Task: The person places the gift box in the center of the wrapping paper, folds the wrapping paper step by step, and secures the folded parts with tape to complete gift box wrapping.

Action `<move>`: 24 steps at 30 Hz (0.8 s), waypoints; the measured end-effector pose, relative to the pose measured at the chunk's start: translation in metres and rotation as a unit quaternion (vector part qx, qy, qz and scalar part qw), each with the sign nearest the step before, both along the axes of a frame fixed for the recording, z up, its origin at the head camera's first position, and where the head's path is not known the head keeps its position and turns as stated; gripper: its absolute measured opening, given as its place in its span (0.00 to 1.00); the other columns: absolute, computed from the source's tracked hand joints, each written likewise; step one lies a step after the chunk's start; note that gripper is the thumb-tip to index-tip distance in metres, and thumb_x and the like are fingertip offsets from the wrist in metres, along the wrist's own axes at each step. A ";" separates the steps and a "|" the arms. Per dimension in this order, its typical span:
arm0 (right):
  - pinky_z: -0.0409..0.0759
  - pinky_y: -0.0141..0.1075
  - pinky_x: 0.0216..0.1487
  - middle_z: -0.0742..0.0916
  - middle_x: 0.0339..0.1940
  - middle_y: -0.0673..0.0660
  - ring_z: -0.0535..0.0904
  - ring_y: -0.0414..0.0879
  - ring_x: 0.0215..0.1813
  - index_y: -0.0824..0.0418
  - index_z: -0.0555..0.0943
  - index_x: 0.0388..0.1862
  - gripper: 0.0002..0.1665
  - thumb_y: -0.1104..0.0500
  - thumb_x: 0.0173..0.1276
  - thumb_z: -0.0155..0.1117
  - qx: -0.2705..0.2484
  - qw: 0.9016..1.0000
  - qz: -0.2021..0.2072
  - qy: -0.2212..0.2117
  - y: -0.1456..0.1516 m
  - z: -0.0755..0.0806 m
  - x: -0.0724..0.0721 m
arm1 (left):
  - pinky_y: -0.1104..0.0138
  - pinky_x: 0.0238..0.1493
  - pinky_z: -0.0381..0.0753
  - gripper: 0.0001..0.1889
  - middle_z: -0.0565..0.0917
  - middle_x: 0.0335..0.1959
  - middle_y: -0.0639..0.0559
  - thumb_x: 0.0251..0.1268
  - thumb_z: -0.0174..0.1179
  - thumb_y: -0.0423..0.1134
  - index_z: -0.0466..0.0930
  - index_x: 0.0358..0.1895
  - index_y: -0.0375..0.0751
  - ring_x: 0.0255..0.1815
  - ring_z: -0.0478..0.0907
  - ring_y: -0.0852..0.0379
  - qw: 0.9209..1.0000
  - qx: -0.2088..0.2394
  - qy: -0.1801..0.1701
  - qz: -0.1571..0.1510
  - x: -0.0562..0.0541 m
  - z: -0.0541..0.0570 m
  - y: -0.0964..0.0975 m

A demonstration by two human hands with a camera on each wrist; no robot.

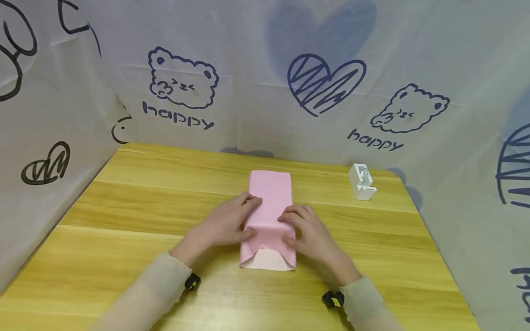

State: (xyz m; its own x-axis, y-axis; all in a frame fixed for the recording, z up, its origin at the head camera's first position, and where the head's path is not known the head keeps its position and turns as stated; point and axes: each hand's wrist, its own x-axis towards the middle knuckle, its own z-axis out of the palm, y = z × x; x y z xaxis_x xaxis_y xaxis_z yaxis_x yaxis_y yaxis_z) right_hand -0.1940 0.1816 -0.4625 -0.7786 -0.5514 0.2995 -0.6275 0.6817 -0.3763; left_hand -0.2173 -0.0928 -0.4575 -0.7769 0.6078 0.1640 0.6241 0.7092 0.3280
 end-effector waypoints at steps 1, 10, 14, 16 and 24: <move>0.77 0.50 0.69 0.82 0.61 0.53 0.73 0.52 0.64 0.55 0.85 0.59 0.28 0.59 0.59 0.82 0.009 1.000 -0.002 0.003 0.000 0.001 0.000 | 0.50 0.68 0.77 0.41 0.70 0.72 0.43 0.65 0.71 0.53 0.68 0.77 0.41 0.66 0.74 0.44 1.000 -0.013 0.006 -0.008 -0.001 0.000 -0.001; 0.80 0.47 0.65 0.82 0.59 0.54 0.75 0.52 0.61 0.56 0.87 0.60 0.28 0.60 0.59 0.82 0.065 0.997 0.003 0.047 -0.006 0.001 -0.001 | 0.46 0.83 0.47 0.50 0.43 0.87 0.43 0.73 0.60 0.58 0.45 0.85 0.36 0.86 0.41 0.42 0.992 -0.109 0.012 -0.064 -0.002 0.000 -0.004; 0.78 0.48 0.67 0.81 0.60 0.55 0.76 0.54 0.63 0.57 0.86 0.60 0.27 0.60 0.60 0.81 0.067 0.996 0.015 0.060 -0.006 -0.002 -0.002 | 0.46 0.84 0.44 0.49 0.38 0.87 0.43 0.77 0.56 0.58 0.40 0.85 0.37 0.87 0.37 0.43 0.989 -0.134 0.005 -0.063 -0.002 -0.003 -0.003; 0.78 0.48 0.69 0.81 0.61 0.56 0.75 0.54 0.64 0.58 0.86 0.59 0.26 0.61 0.61 0.81 0.065 0.996 0.016 0.064 -0.006 -0.004 -0.003 | 0.46 0.84 0.44 0.49 0.38 0.87 0.43 0.77 0.56 0.58 0.40 0.85 0.37 0.87 0.37 0.43 0.989 -0.137 0.007 -0.061 -0.002 -0.004 -0.003; 0.80 0.50 0.65 0.80 0.60 0.58 0.75 0.56 0.62 0.59 0.83 0.55 0.30 0.59 0.54 0.86 0.047 0.996 0.017 0.077 -0.009 -0.009 -0.007 | 0.41 0.82 0.49 0.49 0.41 0.87 0.40 0.77 0.56 0.59 0.43 0.84 0.33 0.86 0.41 0.41 0.985 -0.153 0.040 -0.061 -0.002 -0.003 0.001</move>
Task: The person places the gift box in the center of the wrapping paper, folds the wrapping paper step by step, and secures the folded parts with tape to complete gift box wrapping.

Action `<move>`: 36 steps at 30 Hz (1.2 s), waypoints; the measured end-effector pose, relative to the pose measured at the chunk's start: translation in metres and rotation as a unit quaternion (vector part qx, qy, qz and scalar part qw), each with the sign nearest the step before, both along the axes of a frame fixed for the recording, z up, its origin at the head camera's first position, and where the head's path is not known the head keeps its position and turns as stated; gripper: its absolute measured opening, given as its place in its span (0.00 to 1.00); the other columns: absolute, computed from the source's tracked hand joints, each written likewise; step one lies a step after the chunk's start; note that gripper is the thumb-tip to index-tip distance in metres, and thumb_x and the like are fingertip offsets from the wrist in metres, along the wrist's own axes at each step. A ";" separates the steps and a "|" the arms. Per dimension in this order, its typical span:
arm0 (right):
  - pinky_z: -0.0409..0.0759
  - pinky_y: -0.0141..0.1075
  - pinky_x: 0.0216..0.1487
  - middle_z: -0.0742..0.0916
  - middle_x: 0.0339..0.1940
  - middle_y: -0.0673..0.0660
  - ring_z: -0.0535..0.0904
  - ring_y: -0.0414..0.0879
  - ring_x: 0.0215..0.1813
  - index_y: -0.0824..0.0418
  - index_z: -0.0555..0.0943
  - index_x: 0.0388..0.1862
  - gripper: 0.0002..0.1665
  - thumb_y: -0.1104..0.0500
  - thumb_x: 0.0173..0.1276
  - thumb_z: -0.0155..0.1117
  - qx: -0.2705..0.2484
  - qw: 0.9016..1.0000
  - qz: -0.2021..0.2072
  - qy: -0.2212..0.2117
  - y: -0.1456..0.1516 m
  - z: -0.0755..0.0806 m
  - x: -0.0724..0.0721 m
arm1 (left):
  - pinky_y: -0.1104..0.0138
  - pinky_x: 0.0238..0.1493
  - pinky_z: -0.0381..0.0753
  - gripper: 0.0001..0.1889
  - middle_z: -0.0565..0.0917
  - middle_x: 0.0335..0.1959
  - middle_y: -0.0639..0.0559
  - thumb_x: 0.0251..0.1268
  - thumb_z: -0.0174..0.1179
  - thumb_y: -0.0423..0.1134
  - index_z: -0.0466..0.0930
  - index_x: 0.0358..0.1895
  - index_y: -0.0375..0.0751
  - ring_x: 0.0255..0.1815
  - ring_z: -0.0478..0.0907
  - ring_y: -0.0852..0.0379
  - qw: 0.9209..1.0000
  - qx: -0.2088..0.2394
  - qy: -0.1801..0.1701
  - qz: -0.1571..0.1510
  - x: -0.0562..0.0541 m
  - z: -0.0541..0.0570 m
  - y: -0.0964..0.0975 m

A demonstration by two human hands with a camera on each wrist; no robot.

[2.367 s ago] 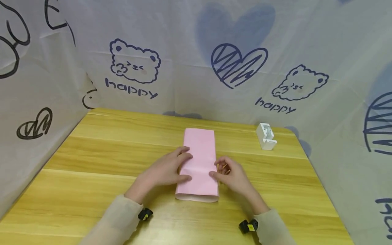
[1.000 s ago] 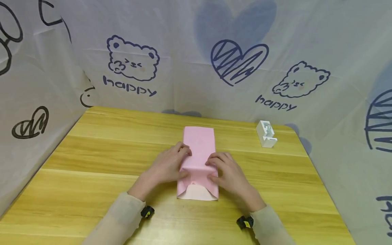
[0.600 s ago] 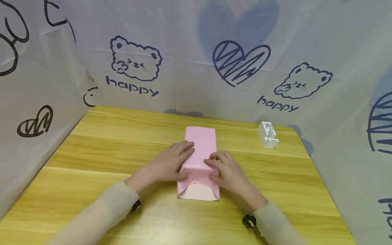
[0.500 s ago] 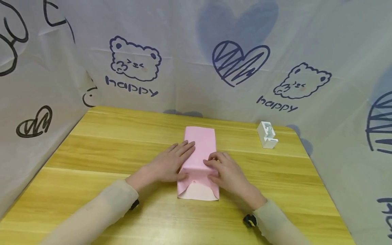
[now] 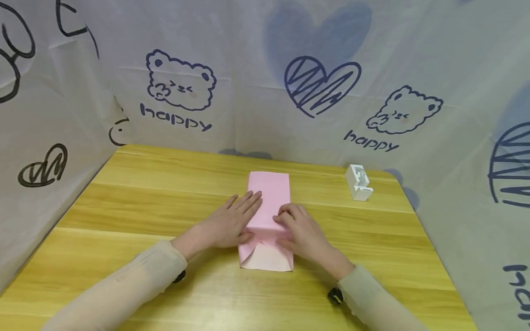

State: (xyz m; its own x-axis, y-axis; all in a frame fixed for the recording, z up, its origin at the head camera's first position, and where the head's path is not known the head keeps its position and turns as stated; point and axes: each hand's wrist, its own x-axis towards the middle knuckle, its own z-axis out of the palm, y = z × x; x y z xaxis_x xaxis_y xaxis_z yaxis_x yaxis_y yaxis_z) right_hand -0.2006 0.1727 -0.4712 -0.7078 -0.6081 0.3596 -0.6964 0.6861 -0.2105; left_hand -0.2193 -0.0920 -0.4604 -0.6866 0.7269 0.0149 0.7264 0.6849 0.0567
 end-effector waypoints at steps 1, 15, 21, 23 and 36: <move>0.81 0.49 0.64 0.80 0.59 0.58 0.75 0.56 0.61 0.60 0.83 0.54 0.30 0.59 0.53 0.86 -0.002 1.000 0.001 0.003 -0.001 -0.001 -0.001 | 0.41 0.82 0.50 0.49 0.42 0.86 0.40 0.77 0.56 0.59 0.43 0.84 0.33 0.86 0.42 0.40 1.000 -0.005 0.006 -0.001 0.000 0.000 0.000; 0.82 0.47 0.58 0.79 0.56 0.57 0.74 0.55 0.58 0.59 0.83 0.50 0.30 0.57 0.50 0.88 -0.005 1.000 -0.006 0.010 -0.003 0.000 -0.007 | 0.40 0.81 0.53 0.51 0.44 0.86 0.38 0.73 0.60 0.61 0.46 0.84 0.32 0.86 0.43 0.39 1.000 -0.011 0.003 0.005 -0.001 0.003 0.005; 0.82 0.46 0.58 0.79 0.57 0.57 0.73 0.55 0.58 0.60 0.82 0.50 0.29 0.58 0.51 0.88 0.000 1.000 -0.012 0.004 -0.003 -0.001 -0.004 | 0.37 0.79 0.56 0.52 0.47 0.85 0.36 0.70 0.63 0.61 0.48 0.83 0.29 0.85 0.46 0.37 1.000 -0.018 0.024 0.007 0.001 0.003 0.009; 0.82 0.47 0.59 0.79 0.58 0.58 0.73 0.55 0.59 0.60 0.82 0.51 0.30 0.58 0.52 0.87 -0.001 1.000 -0.010 -0.002 -0.002 -0.001 -0.004 | 0.37 0.79 0.56 0.52 0.47 0.85 0.36 0.71 0.62 0.61 0.48 0.83 0.29 0.85 0.46 0.37 0.999 -0.023 0.026 0.010 0.002 0.003 0.009; 0.78 0.50 0.64 0.77 0.62 0.56 0.69 0.54 0.64 0.59 0.83 0.56 0.28 0.61 0.56 0.83 -0.051 0.995 0.017 -0.090 0.008 0.000 -0.008 | 0.36 0.79 0.56 0.48 0.46 0.86 0.37 0.76 0.58 0.60 0.47 0.84 0.35 0.85 0.46 0.39 0.999 -0.032 0.028 0.019 0.006 0.005 0.010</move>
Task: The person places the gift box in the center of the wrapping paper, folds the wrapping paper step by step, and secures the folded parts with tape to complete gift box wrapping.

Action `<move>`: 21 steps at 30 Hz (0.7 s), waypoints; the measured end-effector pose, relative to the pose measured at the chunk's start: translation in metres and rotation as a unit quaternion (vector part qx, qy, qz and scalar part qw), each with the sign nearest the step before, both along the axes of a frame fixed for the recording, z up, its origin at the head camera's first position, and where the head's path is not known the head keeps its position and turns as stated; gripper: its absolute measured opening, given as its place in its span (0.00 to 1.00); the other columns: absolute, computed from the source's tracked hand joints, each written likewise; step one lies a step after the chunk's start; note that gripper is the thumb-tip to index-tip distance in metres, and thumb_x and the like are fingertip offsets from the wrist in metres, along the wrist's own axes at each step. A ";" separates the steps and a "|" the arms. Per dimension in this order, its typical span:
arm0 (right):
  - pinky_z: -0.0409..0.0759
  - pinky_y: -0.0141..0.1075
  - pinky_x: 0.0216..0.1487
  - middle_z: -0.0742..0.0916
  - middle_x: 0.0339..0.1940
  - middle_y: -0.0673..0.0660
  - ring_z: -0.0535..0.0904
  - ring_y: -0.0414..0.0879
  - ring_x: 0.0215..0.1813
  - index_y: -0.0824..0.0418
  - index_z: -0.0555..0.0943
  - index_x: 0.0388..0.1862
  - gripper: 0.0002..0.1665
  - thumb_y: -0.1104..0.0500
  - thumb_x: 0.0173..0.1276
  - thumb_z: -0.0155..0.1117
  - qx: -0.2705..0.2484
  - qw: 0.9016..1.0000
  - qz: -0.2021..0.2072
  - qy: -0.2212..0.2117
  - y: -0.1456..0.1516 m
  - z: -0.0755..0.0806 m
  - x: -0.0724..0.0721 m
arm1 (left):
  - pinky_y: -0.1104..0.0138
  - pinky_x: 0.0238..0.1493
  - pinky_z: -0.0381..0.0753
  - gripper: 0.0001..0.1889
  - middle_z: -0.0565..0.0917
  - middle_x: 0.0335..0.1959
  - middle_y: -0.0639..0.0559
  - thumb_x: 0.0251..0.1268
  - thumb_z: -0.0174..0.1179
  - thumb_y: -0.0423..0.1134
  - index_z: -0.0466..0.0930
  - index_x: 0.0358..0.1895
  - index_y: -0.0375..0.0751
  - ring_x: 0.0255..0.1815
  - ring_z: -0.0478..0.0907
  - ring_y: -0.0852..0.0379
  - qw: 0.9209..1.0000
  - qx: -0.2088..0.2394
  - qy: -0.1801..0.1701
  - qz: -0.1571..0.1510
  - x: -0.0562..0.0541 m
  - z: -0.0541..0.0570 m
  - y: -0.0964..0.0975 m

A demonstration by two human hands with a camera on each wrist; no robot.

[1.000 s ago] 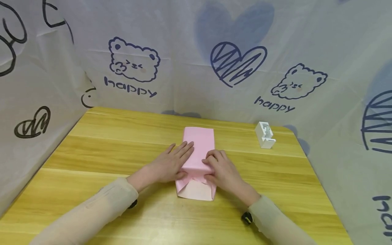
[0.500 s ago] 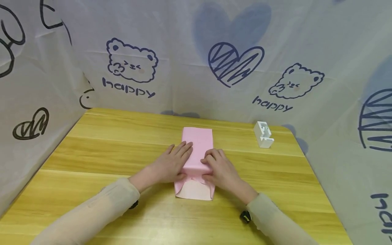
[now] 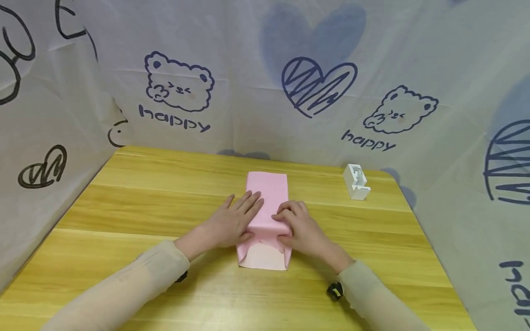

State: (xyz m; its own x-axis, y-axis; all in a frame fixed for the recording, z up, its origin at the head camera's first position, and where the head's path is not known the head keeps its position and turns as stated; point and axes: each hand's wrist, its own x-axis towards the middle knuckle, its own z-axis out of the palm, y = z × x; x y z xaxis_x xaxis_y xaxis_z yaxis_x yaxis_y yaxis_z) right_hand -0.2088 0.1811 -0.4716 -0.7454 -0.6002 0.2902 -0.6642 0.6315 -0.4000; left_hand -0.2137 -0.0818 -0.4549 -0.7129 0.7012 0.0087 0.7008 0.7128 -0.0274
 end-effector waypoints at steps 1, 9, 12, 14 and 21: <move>0.78 0.51 0.64 0.77 0.63 0.56 0.69 0.54 0.64 0.59 0.84 0.57 0.29 0.61 0.56 0.83 -0.001 1.000 0.000 -0.005 0.001 0.000 0.000 | 0.36 0.79 0.56 0.48 0.46 0.86 0.37 0.75 0.58 0.60 0.47 0.84 0.35 0.85 0.46 0.38 1.000 0.001 -0.002 0.001 0.000 0.000 0.001; 0.77 0.51 0.65 0.77 0.62 0.58 0.70 0.56 0.64 0.60 0.82 0.57 0.31 0.59 0.54 0.85 0.014 1.000 -0.011 0.018 -0.002 0.000 0.001 | 0.37 0.79 0.55 0.49 0.46 0.86 0.37 0.74 0.60 0.60 0.47 0.84 0.34 0.85 0.46 0.38 1.000 -0.001 0.003 0.002 -0.001 -0.002 0.002; 0.78 0.50 0.63 0.78 0.60 0.58 0.71 0.57 0.62 0.61 0.82 0.55 0.30 0.61 0.53 0.85 0.021 0.999 -0.013 0.047 -0.005 -0.001 0.001 | 0.37 0.79 0.56 0.50 0.46 0.86 0.37 0.74 0.60 0.60 0.47 0.84 0.34 0.85 0.47 0.39 1.000 -0.002 0.010 0.000 -0.001 -0.002 0.002; 0.79 0.50 0.63 0.78 0.60 0.59 0.72 0.57 0.61 0.61 0.81 0.55 0.30 0.61 0.53 0.85 0.037 0.997 -0.019 0.065 -0.006 -0.001 0.002 | 0.37 0.79 0.56 0.50 0.46 0.86 0.37 0.74 0.60 0.60 0.47 0.84 0.33 0.85 0.47 0.39 1.000 -0.003 0.012 -0.001 -0.001 -0.002 0.003; 0.77 0.49 0.69 0.78 0.64 0.60 0.73 0.56 0.64 0.59 0.78 0.67 0.46 0.49 0.51 0.87 0.122 0.986 -0.026 0.107 -0.008 0.001 0.006 | 0.37 0.79 0.55 0.50 0.46 0.85 0.36 0.74 0.59 0.61 0.47 0.84 0.32 0.85 0.46 0.38 1.000 -0.007 0.011 -0.001 -0.002 -0.003 0.002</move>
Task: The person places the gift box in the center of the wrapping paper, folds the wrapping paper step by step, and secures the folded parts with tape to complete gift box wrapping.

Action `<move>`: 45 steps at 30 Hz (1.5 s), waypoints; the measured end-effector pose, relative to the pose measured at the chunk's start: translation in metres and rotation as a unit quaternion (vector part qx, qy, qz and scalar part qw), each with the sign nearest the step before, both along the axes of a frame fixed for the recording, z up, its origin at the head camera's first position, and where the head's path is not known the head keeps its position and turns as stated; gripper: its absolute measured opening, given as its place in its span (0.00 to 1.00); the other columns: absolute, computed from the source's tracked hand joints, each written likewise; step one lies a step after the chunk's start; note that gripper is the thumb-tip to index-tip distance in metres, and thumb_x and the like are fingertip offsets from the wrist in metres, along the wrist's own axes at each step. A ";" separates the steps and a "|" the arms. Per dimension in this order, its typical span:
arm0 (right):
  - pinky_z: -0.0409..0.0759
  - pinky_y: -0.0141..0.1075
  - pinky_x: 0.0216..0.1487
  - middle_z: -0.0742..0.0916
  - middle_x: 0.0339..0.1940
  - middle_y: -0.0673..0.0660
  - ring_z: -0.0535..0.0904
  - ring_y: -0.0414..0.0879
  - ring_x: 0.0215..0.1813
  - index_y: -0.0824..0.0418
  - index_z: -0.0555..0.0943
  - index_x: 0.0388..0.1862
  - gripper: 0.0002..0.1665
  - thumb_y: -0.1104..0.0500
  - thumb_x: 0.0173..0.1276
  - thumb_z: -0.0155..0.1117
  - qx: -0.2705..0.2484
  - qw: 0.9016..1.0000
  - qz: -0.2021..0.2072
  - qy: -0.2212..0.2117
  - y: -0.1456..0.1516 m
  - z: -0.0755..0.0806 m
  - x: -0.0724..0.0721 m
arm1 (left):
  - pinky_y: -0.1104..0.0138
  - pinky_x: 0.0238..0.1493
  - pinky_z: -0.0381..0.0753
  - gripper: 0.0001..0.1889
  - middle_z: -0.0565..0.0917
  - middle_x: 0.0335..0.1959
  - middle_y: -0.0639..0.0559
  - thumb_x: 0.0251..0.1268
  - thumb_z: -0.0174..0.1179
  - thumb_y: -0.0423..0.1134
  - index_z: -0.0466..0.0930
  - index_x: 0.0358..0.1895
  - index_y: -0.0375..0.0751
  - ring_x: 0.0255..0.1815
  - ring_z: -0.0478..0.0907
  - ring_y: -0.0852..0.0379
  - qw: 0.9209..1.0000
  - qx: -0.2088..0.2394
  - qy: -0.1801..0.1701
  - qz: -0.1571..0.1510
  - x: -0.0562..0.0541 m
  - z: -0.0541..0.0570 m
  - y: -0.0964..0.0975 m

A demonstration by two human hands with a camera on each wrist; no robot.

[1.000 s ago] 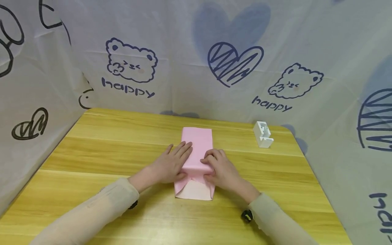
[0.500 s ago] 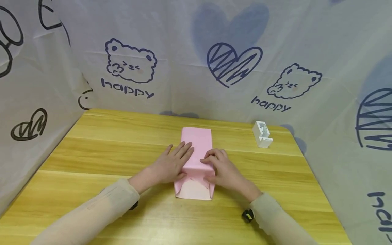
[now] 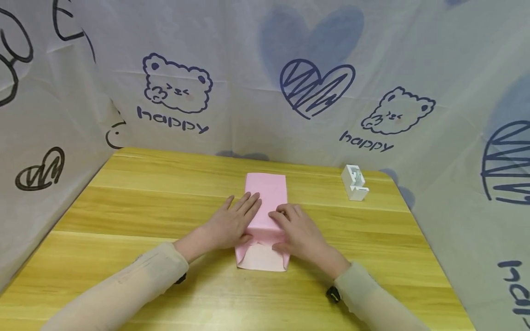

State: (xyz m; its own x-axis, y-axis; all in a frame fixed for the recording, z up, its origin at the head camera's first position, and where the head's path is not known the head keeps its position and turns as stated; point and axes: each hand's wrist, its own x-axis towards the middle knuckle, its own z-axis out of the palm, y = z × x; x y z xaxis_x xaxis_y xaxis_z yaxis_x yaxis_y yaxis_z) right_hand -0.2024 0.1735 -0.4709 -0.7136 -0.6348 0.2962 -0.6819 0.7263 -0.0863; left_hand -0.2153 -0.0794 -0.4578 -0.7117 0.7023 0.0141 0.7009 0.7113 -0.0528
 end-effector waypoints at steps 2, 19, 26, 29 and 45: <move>0.76 0.49 0.70 0.77 0.65 0.60 0.73 0.57 0.64 0.60 0.77 0.67 0.45 0.51 0.52 0.87 0.007 1.000 0.005 0.010 -0.001 -0.001 0.000 | 0.37 0.79 0.55 0.50 0.46 0.85 0.36 0.74 0.59 0.61 0.47 0.84 0.32 0.85 0.47 0.38 1.000 -0.002 0.002 0.001 0.000 0.000 -0.001; 0.58 0.51 0.83 0.72 0.79 0.61 0.64 0.58 0.80 0.67 0.76 0.66 0.42 0.59 0.54 0.85 0.000 0.999 0.036 0.020 -0.005 -0.007 -0.001 | 0.47 0.81 0.56 0.50 0.51 0.83 0.29 0.70 0.66 0.56 0.54 0.80 0.24 0.83 0.51 0.33 0.998 0.028 0.032 -0.043 -0.005 -0.001 0.001; 0.59 0.51 0.82 0.69 0.80 0.62 0.63 0.57 0.81 0.68 0.74 0.67 0.42 0.60 0.56 0.83 0.000 0.999 0.030 -0.017 -0.007 -0.006 0.001 | 0.48 0.83 0.50 0.56 0.45 0.83 0.28 0.67 0.68 0.59 0.47 0.81 0.24 0.84 0.46 0.33 0.999 0.016 0.005 -0.031 -0.007 -0.004 0.004; 0.58 0.53 0.82 0.69 0.80 0.62 0.62 0.57 0.82 0.67 0.74 0.68 0.44 0.58 0.55 0.85 0.009 1.000 0.017 -0.013 -0.006 -0.005 -0.001 | 0.49 0.83 0.50 0.56 0.46 0.83 0.28 0.67 0.68 0.59 0.48 0.81 0.24 0.84 0.46 0.33 1.000 0.008 0.009 -0.028 -0.008 -0.004 0.007; 0.47 0.51 0.85 0.57 0.86 0.63 0.49 0.59 0.86 0.68 0.55 0.84 0.58 0.47 0.67 0.75 0.071 0.997 -0.019 -0.036 0.000 -0.005 0.000 | 0.51 0.83 0.50 0.57 0.45 0.84 0.29 0.66 0.69 0.58 0.47 0.82 0.25 0.84 0.45 0.34 0.999 -0.032 0.018 -0.021 -0.008 -0.003 0.010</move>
